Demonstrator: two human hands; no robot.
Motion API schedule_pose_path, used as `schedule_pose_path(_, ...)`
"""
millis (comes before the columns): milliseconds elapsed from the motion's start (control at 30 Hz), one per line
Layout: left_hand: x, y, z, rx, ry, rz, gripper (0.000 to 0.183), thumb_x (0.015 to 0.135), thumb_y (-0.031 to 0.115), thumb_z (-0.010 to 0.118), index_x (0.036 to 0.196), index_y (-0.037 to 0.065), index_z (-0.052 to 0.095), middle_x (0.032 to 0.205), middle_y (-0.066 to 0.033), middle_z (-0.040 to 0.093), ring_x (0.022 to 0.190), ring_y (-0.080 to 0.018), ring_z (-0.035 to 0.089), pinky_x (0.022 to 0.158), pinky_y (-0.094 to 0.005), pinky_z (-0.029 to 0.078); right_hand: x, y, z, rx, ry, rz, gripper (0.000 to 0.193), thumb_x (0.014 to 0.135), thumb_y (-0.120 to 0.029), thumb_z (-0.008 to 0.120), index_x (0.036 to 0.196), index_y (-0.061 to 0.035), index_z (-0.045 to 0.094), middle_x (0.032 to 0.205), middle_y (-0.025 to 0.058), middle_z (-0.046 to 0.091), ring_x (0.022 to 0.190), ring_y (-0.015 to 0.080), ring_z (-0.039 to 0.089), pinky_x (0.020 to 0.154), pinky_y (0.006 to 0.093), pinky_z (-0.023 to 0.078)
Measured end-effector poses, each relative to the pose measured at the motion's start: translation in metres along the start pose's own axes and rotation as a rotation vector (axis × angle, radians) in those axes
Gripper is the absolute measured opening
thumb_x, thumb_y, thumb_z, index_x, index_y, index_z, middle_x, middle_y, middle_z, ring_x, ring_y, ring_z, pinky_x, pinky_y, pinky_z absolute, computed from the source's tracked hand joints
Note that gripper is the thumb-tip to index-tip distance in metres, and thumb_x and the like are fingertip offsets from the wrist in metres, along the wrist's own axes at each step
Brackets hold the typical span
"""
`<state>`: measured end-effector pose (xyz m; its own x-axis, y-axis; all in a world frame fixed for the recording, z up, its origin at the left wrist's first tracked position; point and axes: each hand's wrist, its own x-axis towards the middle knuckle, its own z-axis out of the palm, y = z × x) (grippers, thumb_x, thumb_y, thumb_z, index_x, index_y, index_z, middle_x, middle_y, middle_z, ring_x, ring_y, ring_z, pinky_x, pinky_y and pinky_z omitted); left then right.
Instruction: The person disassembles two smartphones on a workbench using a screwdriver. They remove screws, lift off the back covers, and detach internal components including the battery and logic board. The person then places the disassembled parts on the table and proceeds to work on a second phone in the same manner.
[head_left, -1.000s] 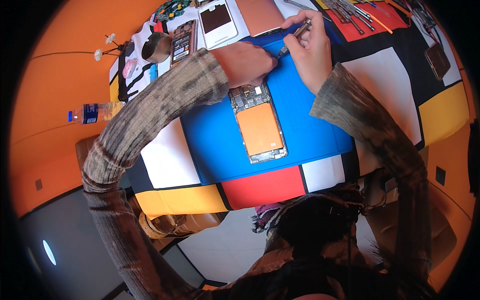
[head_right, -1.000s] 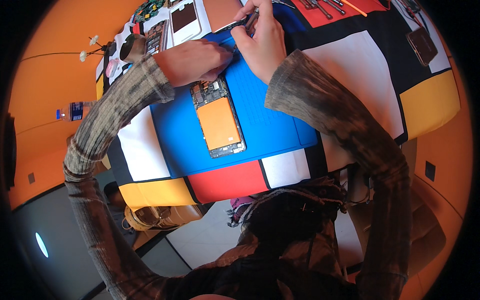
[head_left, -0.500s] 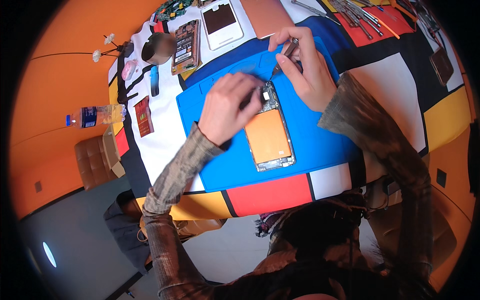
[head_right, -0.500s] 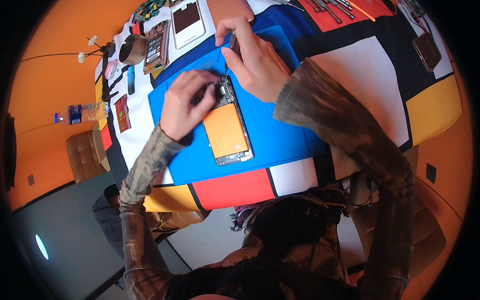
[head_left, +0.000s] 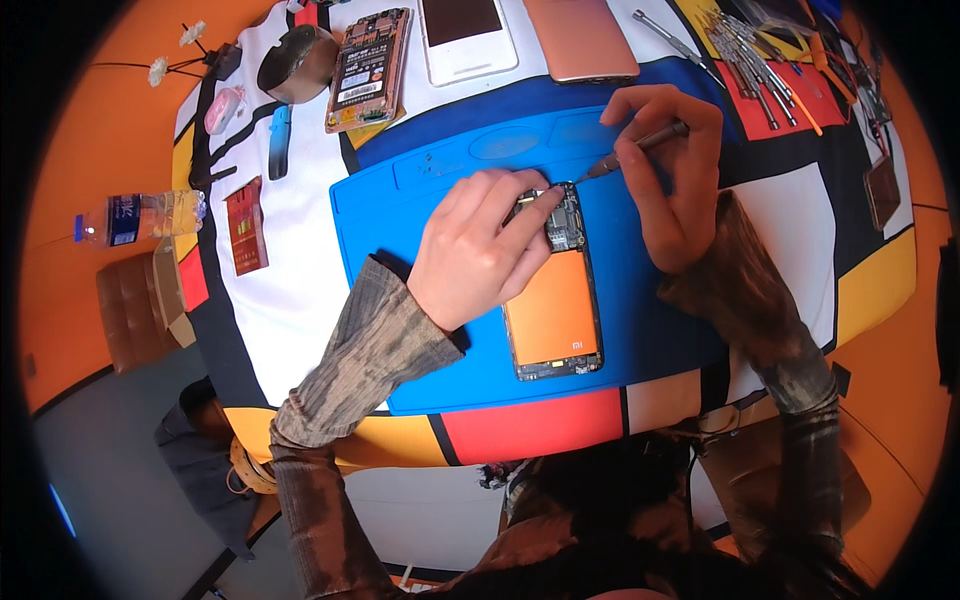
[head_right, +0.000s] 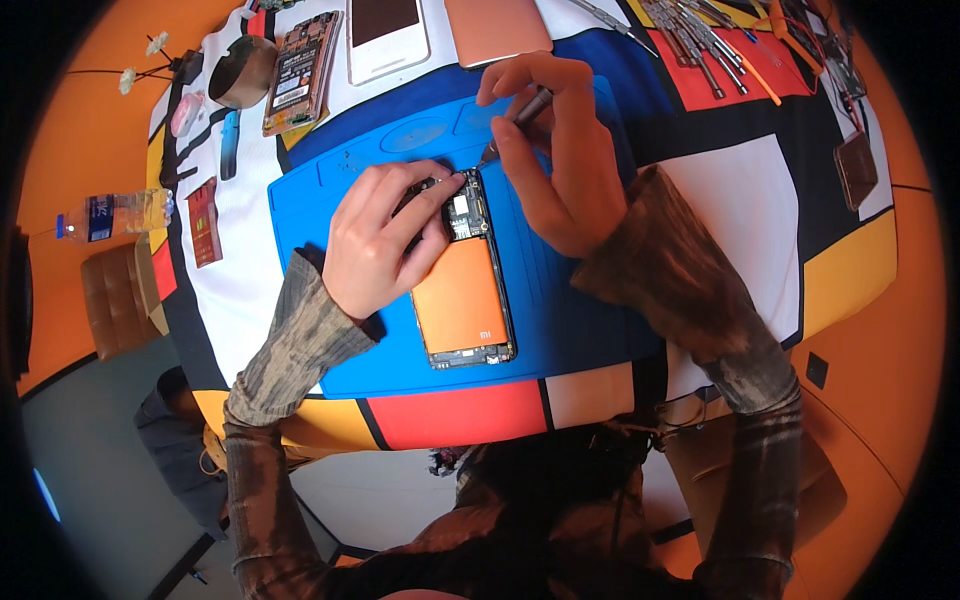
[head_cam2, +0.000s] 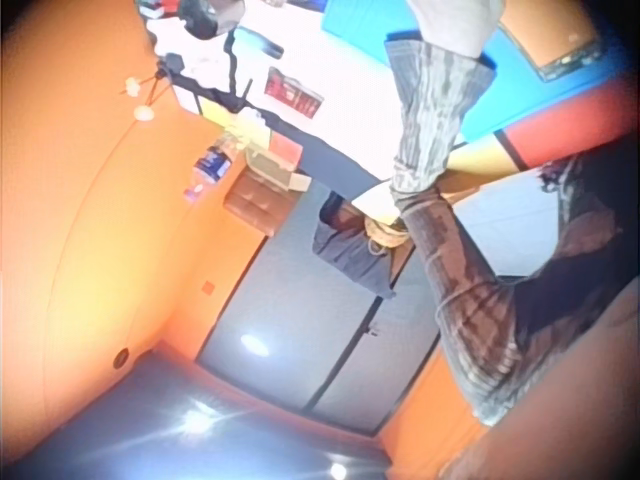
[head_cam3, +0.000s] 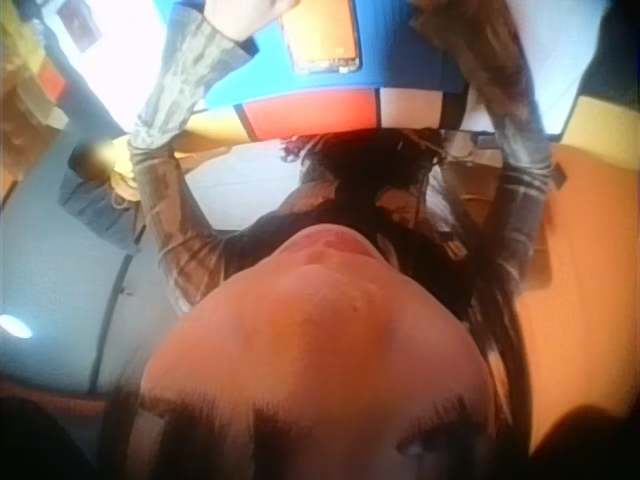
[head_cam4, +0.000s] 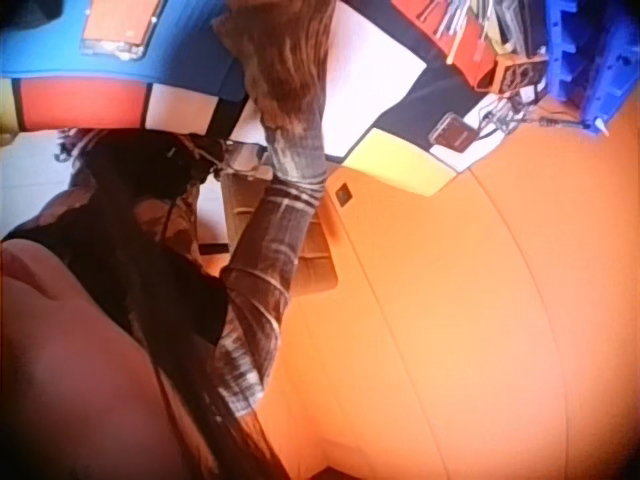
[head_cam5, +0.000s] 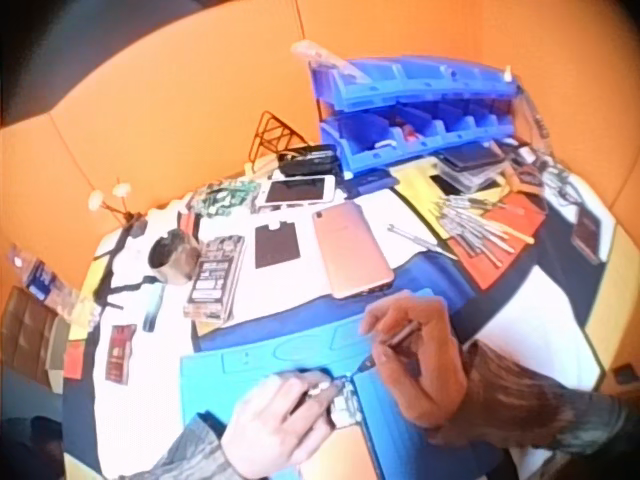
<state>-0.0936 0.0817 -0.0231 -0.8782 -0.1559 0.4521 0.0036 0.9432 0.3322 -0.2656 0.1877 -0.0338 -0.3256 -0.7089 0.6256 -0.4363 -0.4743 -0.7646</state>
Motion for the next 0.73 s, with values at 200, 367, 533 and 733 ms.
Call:
schedule_pose_path(200,-0.0015,-0.0021,0.0011,-0.02,0.006,-0.004,0.031,0.069,-0.001,0.062,0.1,0.001,0.066,0.099,-0.009,0.061,0.084,-0.0251,0.058,0.073,-0.0335,0.049,-0.0016,0.0004,-0.0005,-0.021,-0.03,0.035,0.031,0.088,0.008,0.048,0.114,-0.0012,0.035,0.109,0.014,0.052,0.076,0.0097,0.053,0.067,0.0233,0.049)
schedule_pose_path(367,-0.0031,-0.0046,0.0024,-0.007,0.012,0.011,0.028,0.07,0.004,0.064,0.098,0.001,0.066,0.098,-0.0092,0.059,0.086,-0.0238,0.056,0.073,-0.0327,0.048,-0.0006,0.0004,-0.0015,-0.064,-0.1,-0.025,0.033,0.087,0.009,0.048,0.113,-0.0011,0.033,0.11,0.0154,0.051,0.076,0.0099,0.054,0.066,0.0223,0.049)
schedule_pose_path(533,-0.0052,-0.0047,0.0034,-0.023,0.03,0.005,0.029,0.072,0.003,0.061,0.101,0.001,0.065,0.1,-0.0095,0.06,0.085,-0.0248,0.057,0.072,-0.0336,0.049,-0.0002,0.0033,-0.0023,-0.083,-0.125,-0.093,0.034,0.086,0.009,0.047,0.113,-0.002,0.029,0.113,0.0173,0.049,0.074,0.0087,0.052,0.066,0.0225,0.05)
schedule_pose_path(733,-0.0064,-0.006,0.0046,-0.008,0.038,0.016,0.03,0.072,0.004,0.06,0.102,0.002,0.065,0.102,-0.0107,0.059,0.086,-0.0251,0.057,0.074,-0.0343,0.049,-0.0014,0.0039,-0.0033,-0.034,-0.142,-0.047,0.033,0.087,0.007,0.048,0.112,-0.003,0.03,0.117,0.0193,0.046,0.075,0.0094,0.05,0.071,0.0247,0.054)
